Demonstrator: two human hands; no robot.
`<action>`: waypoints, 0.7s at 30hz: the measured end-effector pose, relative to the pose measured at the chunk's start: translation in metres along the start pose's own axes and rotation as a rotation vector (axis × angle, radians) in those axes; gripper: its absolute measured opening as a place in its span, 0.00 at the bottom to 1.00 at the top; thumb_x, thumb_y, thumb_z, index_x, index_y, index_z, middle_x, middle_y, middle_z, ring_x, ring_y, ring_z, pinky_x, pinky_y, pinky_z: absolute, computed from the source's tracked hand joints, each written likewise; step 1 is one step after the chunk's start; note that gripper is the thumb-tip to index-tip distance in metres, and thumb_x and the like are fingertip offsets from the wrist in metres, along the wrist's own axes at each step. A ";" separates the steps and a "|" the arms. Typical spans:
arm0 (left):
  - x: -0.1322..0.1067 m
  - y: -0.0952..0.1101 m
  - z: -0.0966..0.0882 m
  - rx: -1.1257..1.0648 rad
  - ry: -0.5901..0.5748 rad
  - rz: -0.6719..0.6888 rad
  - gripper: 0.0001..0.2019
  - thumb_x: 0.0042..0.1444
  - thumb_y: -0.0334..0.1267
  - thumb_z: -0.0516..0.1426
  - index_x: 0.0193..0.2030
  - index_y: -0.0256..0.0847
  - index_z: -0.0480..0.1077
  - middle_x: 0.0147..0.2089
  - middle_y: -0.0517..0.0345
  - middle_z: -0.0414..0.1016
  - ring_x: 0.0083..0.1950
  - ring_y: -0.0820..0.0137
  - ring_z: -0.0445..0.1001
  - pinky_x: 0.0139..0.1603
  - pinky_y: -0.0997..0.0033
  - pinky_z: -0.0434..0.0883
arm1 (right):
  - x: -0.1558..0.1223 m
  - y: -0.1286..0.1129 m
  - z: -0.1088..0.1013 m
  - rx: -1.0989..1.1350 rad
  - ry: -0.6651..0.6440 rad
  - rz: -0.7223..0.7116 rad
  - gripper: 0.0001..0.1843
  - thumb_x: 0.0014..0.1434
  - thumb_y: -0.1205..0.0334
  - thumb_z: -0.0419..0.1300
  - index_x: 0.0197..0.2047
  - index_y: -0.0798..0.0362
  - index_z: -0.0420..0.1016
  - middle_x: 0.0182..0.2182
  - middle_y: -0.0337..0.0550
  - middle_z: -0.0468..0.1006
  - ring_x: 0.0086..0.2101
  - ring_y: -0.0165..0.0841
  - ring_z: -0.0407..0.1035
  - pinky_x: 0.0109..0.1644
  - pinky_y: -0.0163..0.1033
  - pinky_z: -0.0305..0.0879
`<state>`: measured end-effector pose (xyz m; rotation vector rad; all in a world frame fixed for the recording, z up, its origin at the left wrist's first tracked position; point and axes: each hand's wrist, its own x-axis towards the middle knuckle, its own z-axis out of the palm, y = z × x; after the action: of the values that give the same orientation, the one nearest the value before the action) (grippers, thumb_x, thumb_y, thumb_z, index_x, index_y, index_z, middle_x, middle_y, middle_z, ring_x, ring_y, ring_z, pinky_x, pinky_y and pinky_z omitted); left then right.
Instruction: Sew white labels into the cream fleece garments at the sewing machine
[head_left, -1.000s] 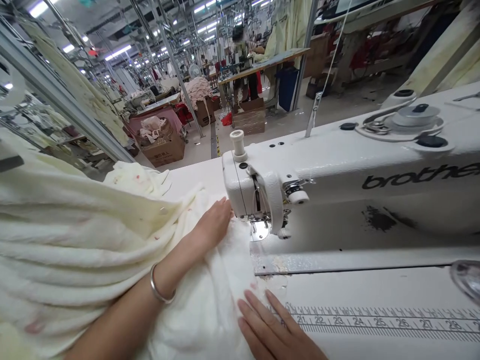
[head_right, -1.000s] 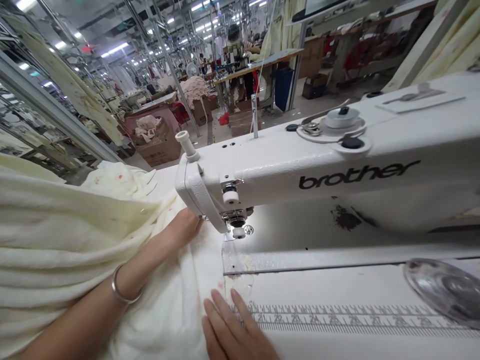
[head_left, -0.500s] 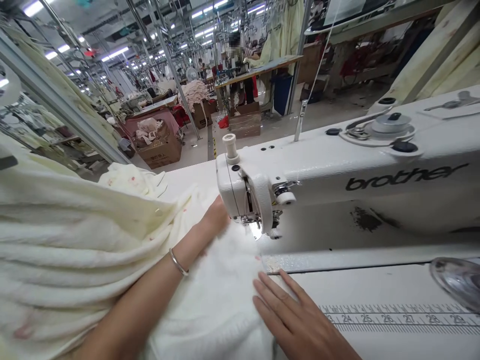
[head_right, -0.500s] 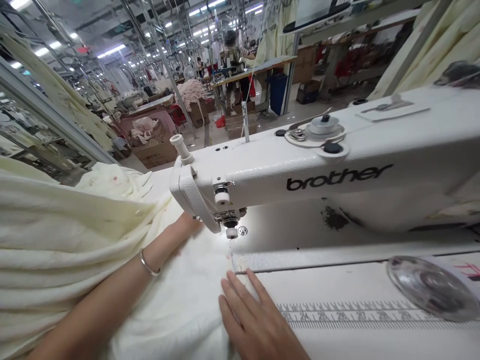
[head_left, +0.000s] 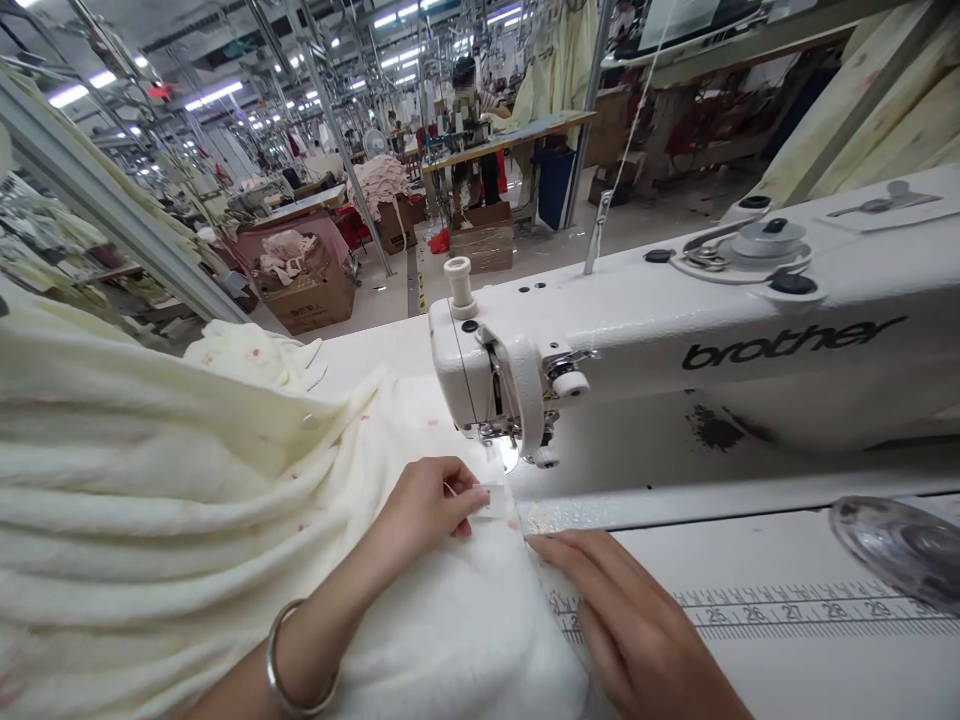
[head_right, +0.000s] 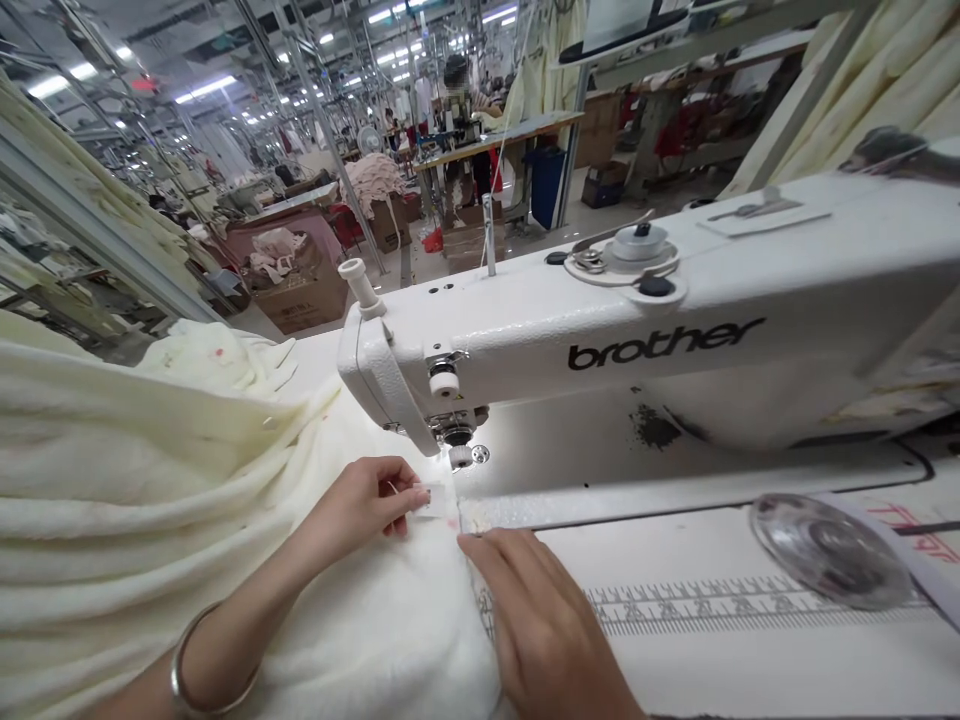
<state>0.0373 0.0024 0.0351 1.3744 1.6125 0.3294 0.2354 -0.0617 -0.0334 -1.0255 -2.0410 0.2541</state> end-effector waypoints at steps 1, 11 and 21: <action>0.004 -0.002 0.004 0.004 0.008 0.004 0.08 0.51 0.40 0.58 0.27 0.38 0.67 0.22 0.64 0.67 0.22 0.74 0.70 0.23 0.77 0.61 | 0.003 -0.003 0.008 -0.016 0.015 -0.003 0.24 0.62 0.78 0.40 0.55 0.57 0.66 0.40 0.48 0.70 0.40 0.34 0.66 0.41 0.38 0.66; 0.006 -0.008 0.013 0.143 0.127 0.090 0.04 0.51 0.35 0.55 0.27 0.39 0.69 0.24 0.61 0.71 0.27 0.72 0.68 0.28 0.74 0.61 | 0.003 -0.009 0.035 -0.209 -0.008 -0.013 0.25 0.61 0.82 0.41 0.57 0.64 0.65 0.34 0.48 0.66 0.32 0.33 0.61 0.32 0.38 0.62; 0.010 -0.012 0.011 -0.078 0.042 -0.007 0.06 0.51 0.38 0.55 0.28 0.38 0.68 0.22 0.62 0.70 0.23 0.73 0.69 0.29 0.74 0.64 | -0.005 -0.010 0.034 -0.103 -0.074 0.156 0.28 0.62 0.78 0.39 0.62 0.57 0.59 0.40 0.49 0.66 0.39 0.35 0.62 0.41 0.39 0.66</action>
<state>0.0388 0.0032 0.0161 1.3101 1.6220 0.4152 0.2060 -0.0657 -0.0534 -1.2585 -2.0606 0.2736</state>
